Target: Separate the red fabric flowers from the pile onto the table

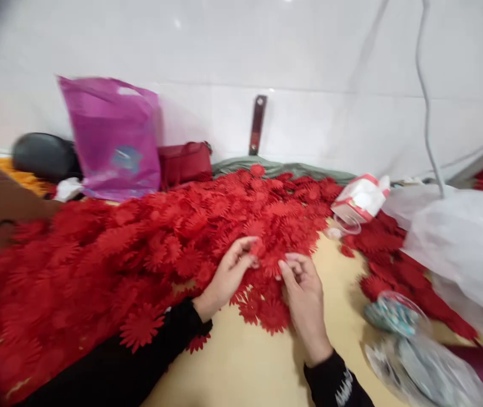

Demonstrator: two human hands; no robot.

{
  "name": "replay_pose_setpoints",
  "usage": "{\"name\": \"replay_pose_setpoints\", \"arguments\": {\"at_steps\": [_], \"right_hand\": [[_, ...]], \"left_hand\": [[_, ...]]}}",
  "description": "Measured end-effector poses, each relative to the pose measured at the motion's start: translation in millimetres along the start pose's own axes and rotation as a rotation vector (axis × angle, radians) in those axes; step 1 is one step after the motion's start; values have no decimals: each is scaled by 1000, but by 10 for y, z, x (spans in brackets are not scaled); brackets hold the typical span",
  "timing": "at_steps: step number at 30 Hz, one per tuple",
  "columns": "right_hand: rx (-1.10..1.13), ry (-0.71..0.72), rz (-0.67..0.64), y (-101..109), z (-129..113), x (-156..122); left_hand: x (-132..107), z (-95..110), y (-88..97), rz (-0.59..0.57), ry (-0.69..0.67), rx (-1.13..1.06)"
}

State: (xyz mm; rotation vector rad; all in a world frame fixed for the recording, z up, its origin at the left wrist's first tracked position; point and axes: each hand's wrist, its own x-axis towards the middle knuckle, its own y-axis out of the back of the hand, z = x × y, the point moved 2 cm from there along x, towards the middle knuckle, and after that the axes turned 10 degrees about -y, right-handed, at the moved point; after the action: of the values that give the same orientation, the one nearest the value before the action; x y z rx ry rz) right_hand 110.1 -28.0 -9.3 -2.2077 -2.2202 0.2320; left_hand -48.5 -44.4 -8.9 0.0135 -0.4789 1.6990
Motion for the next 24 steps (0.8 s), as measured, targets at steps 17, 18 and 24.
{"name": "replay_pose_setpoints", "arguments": {"at_steps": [17,18,24], "right_hand": [[-110,227,32,17,-164,-45],[-113,225,17,10,-163,-42],[-65,164,-103,13,-121,18]], "left_hand": [[199,-113,-110,-151,-45,123],[194,-106,-113,-158,-44,125],[177,-61,-134,-199,-13,44]]}}
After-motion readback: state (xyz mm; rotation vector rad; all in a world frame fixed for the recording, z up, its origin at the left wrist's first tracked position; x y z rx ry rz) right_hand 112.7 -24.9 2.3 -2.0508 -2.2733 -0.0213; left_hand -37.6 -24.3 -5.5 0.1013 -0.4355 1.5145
